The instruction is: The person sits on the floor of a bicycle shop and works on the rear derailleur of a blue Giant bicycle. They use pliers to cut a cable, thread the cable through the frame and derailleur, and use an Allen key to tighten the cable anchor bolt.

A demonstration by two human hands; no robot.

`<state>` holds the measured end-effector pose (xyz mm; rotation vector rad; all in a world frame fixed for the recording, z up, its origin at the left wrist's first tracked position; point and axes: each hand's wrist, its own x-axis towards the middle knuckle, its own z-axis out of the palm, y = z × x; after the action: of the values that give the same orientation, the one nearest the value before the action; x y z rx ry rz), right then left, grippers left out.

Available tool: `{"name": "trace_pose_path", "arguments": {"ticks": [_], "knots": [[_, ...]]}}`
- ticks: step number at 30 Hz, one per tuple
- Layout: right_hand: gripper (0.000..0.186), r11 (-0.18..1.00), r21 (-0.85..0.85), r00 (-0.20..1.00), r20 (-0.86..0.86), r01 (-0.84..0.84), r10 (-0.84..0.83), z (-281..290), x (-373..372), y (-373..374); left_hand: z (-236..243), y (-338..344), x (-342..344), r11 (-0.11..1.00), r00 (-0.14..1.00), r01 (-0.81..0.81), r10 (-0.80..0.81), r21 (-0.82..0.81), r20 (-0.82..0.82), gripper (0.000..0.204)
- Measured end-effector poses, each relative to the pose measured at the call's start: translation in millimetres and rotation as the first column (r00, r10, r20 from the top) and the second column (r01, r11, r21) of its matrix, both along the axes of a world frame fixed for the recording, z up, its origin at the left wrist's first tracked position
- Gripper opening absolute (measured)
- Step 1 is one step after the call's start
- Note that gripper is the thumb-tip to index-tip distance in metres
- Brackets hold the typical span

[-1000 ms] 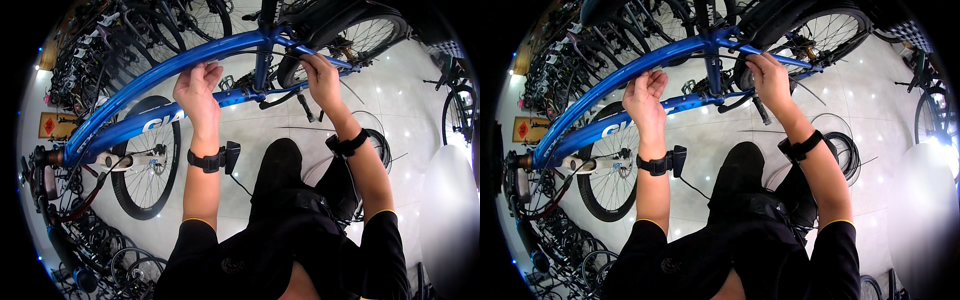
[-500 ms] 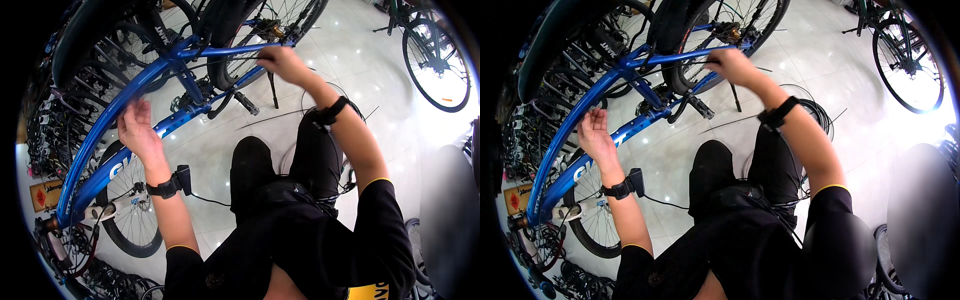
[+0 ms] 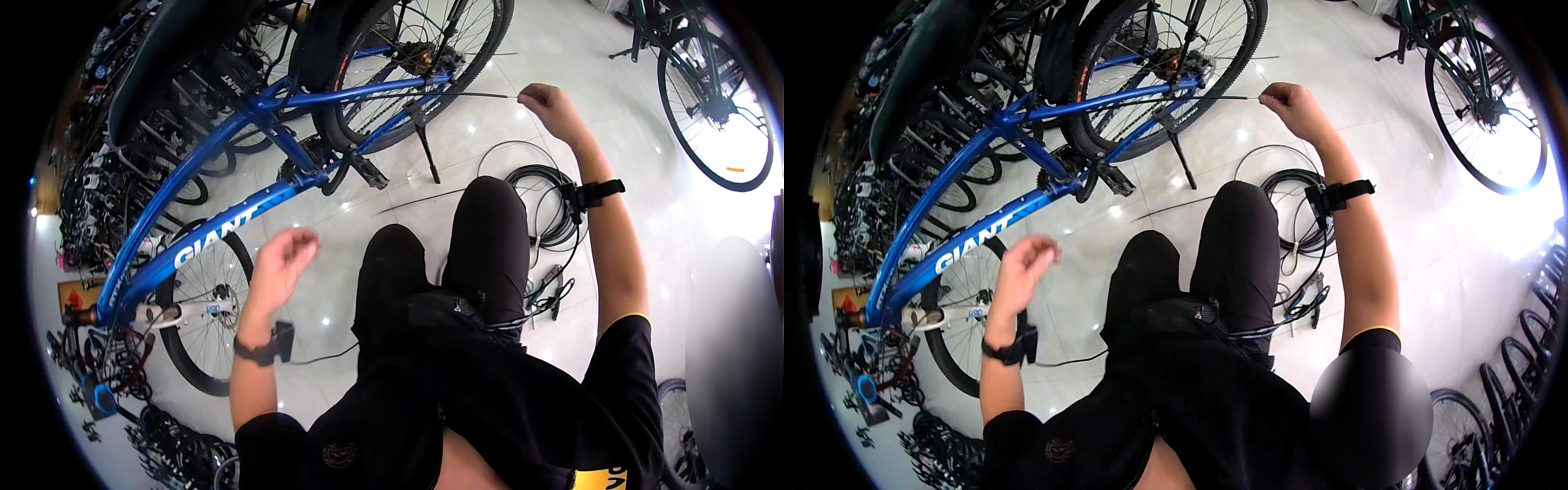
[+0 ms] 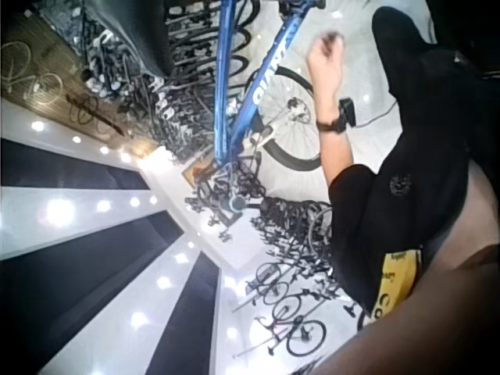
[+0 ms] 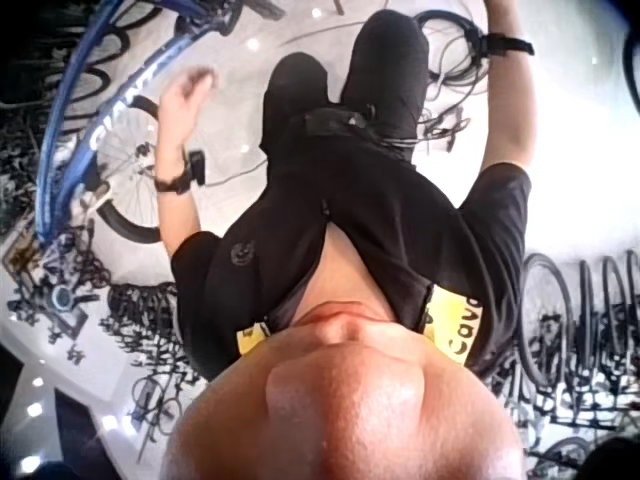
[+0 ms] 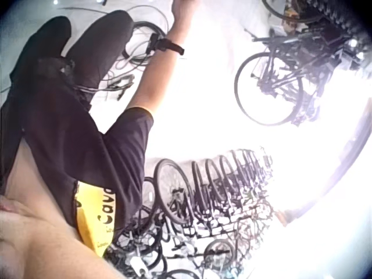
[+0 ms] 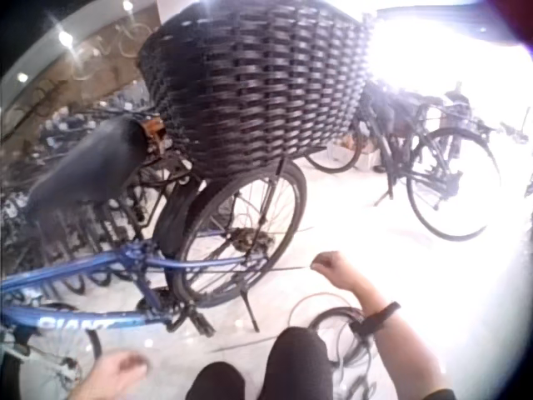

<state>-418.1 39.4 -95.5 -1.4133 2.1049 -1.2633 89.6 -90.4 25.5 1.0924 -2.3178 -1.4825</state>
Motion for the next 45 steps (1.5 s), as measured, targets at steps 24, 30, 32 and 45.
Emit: {"name": "trace_pose_path", "arguments": {"ticks": [24, 30, 32, 45], "knots": [[0.019, 0.943, 0.083, 0.903, -0.270, -0.324, 0.334, 91.7, 13.5, 19.0, -1.2, 7.0, -226.6, 0.463, 0.948, 0.317, -0.162, -0.828, 0.273, 0.058], [0.018, 0.967, -0.003, 0.954, -0.169, -0.253, 0.249, 81.9, 6.7, 26.6, -25.4, -28.2, -261.6, 0.513, 0.927, 0.358, -0.293, -0.780, 0.233, 0.033], [0.018, 0.977, 0.012, 0.968, -0.139, -0.212, 0.211, 68.5, -1.8, 28.9, -37.2, -34.6, -268.3, 0.462, 0.910, 0.255, -0.411, -0.849, 0.050, 0.021], [0.021, 0.942, 0.039, 0.898, -0.319, 0.333, -0.304, 10.5, -59.2, 14.0, -89.7, -107.2, -305.2, 0.399, 0.994, 0.093, 0.012, -0.912, 0.107, 0.011]]}}
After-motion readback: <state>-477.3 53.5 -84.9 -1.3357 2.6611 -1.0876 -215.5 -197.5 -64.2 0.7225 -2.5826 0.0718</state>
